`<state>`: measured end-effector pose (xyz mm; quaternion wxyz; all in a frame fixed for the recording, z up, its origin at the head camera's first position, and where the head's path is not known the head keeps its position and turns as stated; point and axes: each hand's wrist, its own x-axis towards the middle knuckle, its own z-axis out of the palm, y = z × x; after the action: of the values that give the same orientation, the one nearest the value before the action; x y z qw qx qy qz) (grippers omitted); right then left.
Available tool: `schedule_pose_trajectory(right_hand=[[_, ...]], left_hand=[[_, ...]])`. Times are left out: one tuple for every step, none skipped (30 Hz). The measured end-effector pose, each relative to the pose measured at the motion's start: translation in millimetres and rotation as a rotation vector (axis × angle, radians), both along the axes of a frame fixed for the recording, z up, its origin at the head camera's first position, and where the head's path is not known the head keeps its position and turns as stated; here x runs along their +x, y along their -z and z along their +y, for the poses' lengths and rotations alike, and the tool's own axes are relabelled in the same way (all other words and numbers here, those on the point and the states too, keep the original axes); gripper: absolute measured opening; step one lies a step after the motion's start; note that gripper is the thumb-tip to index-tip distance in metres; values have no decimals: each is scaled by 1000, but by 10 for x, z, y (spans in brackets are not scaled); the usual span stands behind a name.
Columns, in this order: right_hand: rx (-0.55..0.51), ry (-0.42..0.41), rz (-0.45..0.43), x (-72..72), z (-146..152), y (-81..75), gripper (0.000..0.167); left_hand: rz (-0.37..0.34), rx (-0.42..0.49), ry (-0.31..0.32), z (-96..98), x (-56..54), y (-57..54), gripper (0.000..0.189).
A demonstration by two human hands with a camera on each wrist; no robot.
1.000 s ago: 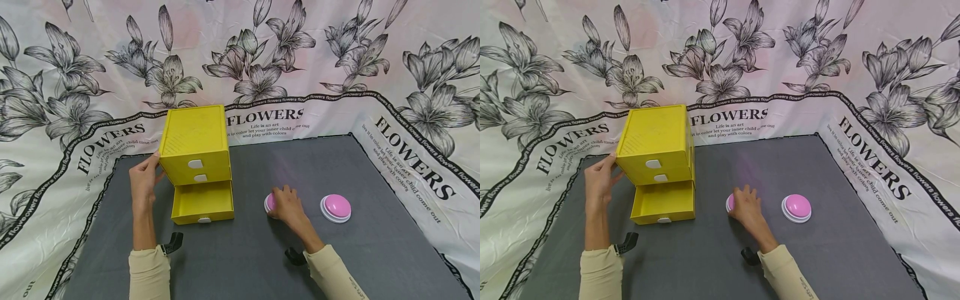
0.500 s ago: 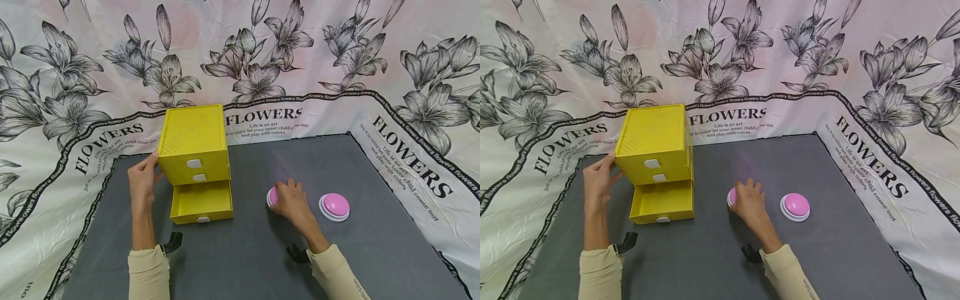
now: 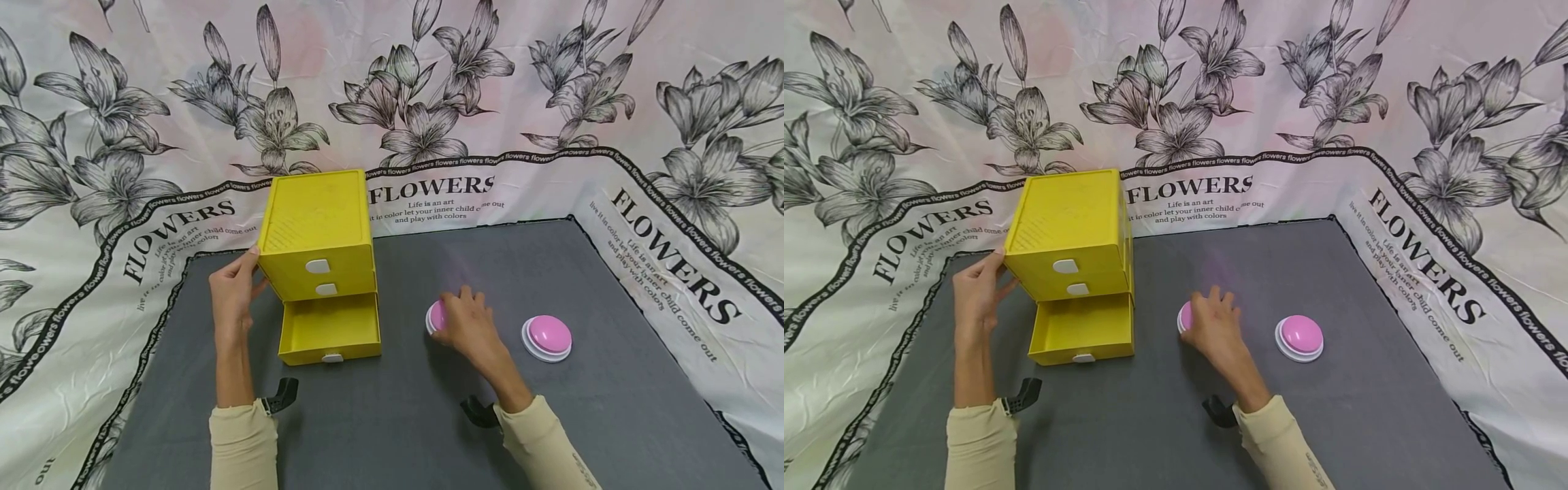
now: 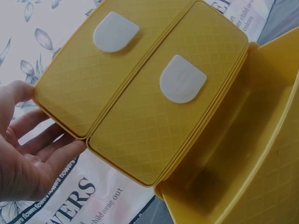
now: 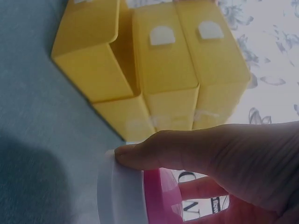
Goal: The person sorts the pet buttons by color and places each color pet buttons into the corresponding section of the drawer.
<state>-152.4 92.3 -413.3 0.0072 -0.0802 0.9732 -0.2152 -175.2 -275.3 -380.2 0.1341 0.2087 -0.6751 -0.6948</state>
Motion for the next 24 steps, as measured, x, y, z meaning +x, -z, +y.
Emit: schedule_pose_trajectory(right_hand=[[-2, -4, -1, -3, -23, -10, 63], [-3, -9, -2, -5, -48, -22, 63], [-5, -14, -4, -5, -78, -39, 63], [-7, -20, -5, -7, -107, -50, 63], [-10, -27, -10, -6, -137, -64, 63], [-13, -35, -13, -4, -170, -81, 64], [-15, -42, -12, -3, -202, -95, 65], [-16, -50, -12, -2, -235, -110, 65], [-16, -60, -7, 0, -268, -126, 65], [-14, -71, -2, 4, -304, -144, 65], [-14, -82, 4, 9, -341, -165, 66], [-11, -94, 13, 14, -377, -183, 65], [-8, -107, 22, 19, -414, -201, 64], [-7, -119, 30, 25, -453, -218, 63], [-6, -135, 38, 31, -493, -235, 63], [-6, -151, 43, 36, -535, -249, 62], [-5, -167, 47, 41, -579, -262, 62], [-4, -184, 51, 46, -624, -271, 61], [-4, -201, 52, 48, -671, -276, 61], [-5, -217, 52, 49, -720, -282, 61], [-8, -233, 50, 49, -770, -284, 61], [-7, -246, 49, 47, -819, -283, 60], [-11, -258, 47, 44, -867, -279, 60], [-13, -271, 45, 38, -916, -272, 60]], left_hand=[[-3, -1, 0, 1, -1, -3, 46], [-4, -2, 0, 1, -1, -4, 46], [-3, 4, 0, 1, 0, -6, 46], [-3, 9, 0, 2, 1, -7, 46], [-2, 15, 0, 4, 2, -8, 46], [-1, 20, -1, 5, 3, -9, 46], [-2, 18, 0, 7, 2, -10, 46], [-1, 18, 0, 9, 3, -11, 46], [-1, 17, 1, 11, 3, -11, 46], [0, 19, 1, 11, 4, -12, 47], [0, 19, 1, 11, 4, -12, 47], [0, 18, 1, 10, 4, -13, 47], [1, 19, 1, 9, 4, -12, 47], [2, 20, 1, 8, 5, -12, 47], [2, 20, 1, 7, 5, -12, 47], [-1, 19, -1, 6, 5, -12, 47], [-3, 14, -2, 4, 5, -11, 48], [-4, 11, -2, 2, 5, -10, 48], [-7, 7, -2, 1, 5, -8, 48], [-8, 2, -1, 0, 5, -7, 48], [-10, -2, 0, 0, 5, -5, 48], [-10, -5, 1, 0, 5, -3, 49], [-8, -9, 3, 0, 4, -1, 49], [-9, -12, 5, 1, 3, -1, 49]])
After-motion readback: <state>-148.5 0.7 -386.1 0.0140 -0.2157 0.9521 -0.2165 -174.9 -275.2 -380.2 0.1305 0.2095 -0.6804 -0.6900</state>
